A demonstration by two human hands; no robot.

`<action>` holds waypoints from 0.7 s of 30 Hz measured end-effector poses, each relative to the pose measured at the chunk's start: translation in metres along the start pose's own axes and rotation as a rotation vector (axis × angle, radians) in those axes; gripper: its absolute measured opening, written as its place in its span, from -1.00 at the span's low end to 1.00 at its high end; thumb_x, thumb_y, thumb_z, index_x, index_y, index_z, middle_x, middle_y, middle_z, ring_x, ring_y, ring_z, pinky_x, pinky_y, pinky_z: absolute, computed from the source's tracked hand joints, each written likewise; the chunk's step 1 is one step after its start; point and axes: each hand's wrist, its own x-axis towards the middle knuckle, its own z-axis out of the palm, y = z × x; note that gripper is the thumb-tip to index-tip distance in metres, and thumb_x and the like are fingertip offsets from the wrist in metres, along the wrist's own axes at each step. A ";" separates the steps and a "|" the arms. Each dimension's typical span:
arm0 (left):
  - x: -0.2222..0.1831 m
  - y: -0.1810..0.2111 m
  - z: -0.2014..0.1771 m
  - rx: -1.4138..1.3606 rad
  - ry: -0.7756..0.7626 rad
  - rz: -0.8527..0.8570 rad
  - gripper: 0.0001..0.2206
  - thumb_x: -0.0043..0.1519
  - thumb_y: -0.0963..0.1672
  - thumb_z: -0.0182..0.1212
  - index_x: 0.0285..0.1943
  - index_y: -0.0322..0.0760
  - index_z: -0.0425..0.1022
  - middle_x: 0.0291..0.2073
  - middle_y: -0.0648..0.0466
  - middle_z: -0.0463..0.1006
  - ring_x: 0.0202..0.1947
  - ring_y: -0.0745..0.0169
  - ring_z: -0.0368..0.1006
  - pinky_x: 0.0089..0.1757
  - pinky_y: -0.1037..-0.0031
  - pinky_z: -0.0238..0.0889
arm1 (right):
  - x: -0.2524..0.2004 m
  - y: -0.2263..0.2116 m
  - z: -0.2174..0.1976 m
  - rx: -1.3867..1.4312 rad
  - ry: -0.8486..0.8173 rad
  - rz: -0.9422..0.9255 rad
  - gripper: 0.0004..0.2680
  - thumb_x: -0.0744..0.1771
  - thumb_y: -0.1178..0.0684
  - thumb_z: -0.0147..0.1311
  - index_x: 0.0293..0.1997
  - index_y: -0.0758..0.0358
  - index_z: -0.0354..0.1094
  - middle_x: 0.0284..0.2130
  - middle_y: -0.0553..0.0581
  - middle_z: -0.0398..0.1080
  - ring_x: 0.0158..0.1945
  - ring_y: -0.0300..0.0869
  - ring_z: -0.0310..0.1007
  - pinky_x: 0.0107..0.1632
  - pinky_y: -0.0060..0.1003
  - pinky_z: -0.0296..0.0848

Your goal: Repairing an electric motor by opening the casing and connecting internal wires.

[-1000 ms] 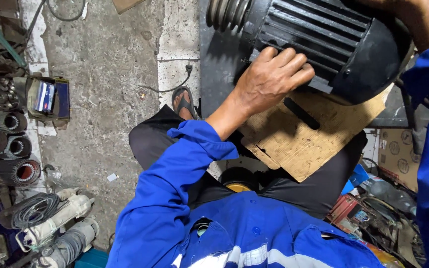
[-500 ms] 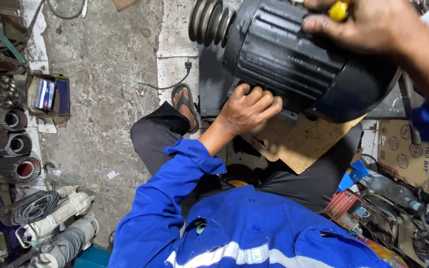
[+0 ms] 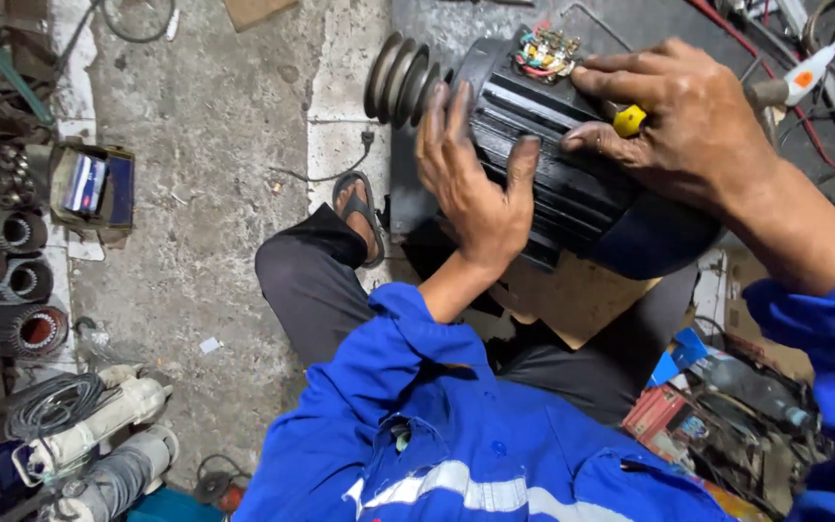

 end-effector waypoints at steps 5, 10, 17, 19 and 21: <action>-0.006 0.009 -0.012 -0.032 0.072 -0.041 -0.36 0.36 0.13 0.01 0.51 -0.29 0.11 0.52 -0.21 0.11 0.54 -0.23 0.09 0.47 -0.01 -0.14 | -0.042 0.024 -0.004 0.051 0.028 0.090 -0.78 0.38 0.10 0.31 0.10 0.41 0.61 -0.25 0.24 0.47 -0.23 0.01 0.31 -0.14 -0.14 0.31; -0.012 0.002 -0.012 -0.065 0.111 0.000 -0.41 0.39 0.09 0.00 0.50 -0.30 0.11 0.51 -0.21 0.12 0.53 -0.22 0.10 0.47 0.00 -0.12 | -0.078 0.028 0.002 0.315 0.066 0.531 -0.89 0.50 0.30 0.20 0.15 0.52 0.57 -0.35 0.31 0.38 -0.46 -0.12 0.10 -0.40 -0.24 0.05; -0.026 -0.012 -0.020 -0.126 0.086 0.042 -0.37 0.41 0.14 -0.11 0.55 -0.26 0.05 0.53 -0.21 0.08 0.54 -0.25 0.06 0.48 -0.03 -0.13 | -0.100 0.031 0.028 0.617 0.172 0.725 -0.78 0.52 0.04 0.06 0.10 0.46 0.51 -0.51 0.08 0.27 -0.52 -0.30 -0.02 -0.42 -0.41 -0.08; -0.032 -0.016 -0.023 -0.121 0.126 0.034 -0.40 0.43 0.10 -0.05 0.55 -0.24 0.03 0.53 -0.20 0.05 0.57 -0.27 0.04 0.51 -0.02 -0.10 | -0.102 0.029 0.043 0.754 0.305 0.627 -0.84 0.43 0.27 -0.07 -0.05 0.60 0.46 -0.24 0.28 0.45 -0.28 -0.16 0.25 -0.08 -0.38 0.22; -0.040 -0.024 -0.024 -0.126 0.115 0.026 -0.41 0.43 0.11 -0.07 0.53 -0.27 0.04 0.53 -0.24 0.03 0.57 -0.31 0.01 0.50 -0.05 -0.12 | -0.112 0.023 0.055 0.776 0.385 0.619 -0.88 0.43 0.27 -0.08 -0.22 0.54 0.33 -0.31 0.29 0.38 -0.21 -0.04 0.40 -0.05 -0.30 0.35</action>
